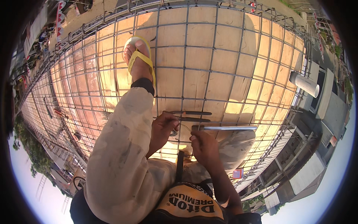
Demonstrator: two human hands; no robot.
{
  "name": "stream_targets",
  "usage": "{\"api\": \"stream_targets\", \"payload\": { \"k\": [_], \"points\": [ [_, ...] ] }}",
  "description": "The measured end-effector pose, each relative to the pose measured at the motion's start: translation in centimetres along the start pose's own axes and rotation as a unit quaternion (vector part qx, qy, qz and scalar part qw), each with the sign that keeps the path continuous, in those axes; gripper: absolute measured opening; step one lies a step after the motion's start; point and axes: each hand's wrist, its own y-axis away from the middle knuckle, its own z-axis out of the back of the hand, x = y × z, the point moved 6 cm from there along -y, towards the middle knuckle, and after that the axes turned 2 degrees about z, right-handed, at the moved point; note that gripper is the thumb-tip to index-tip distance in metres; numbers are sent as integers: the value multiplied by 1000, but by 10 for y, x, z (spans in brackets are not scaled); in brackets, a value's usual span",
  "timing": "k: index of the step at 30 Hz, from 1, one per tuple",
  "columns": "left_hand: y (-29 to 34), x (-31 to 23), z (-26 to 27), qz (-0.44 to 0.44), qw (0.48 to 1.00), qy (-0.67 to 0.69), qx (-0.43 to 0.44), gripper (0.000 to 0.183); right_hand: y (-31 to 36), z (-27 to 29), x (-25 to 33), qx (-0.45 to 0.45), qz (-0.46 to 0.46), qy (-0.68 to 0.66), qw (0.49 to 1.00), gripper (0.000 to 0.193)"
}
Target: The person secures reinforcement steel mesh to a beam by hand, using wire and pliers to twist and cut the connections.
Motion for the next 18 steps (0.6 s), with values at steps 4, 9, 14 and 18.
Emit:
{"api": "stream_targets", "payload": {
  "k": [4,9,14,18],
  "points": [
    [50,-30,19,-87,993,-52,66,72,33,40,5,-167,-4,133,977,18],
    [181,61,108,-122,969,118,178,67,57,6,15,-183,57,222,956,18],
    [257,103,134,-100,946,185,248,63,57,-47,-1,-120,115,125,978,19],
    [276,146,172,-55,947,206,239,59,96,-116,6,39,214,221,951,16]
  ]
}}
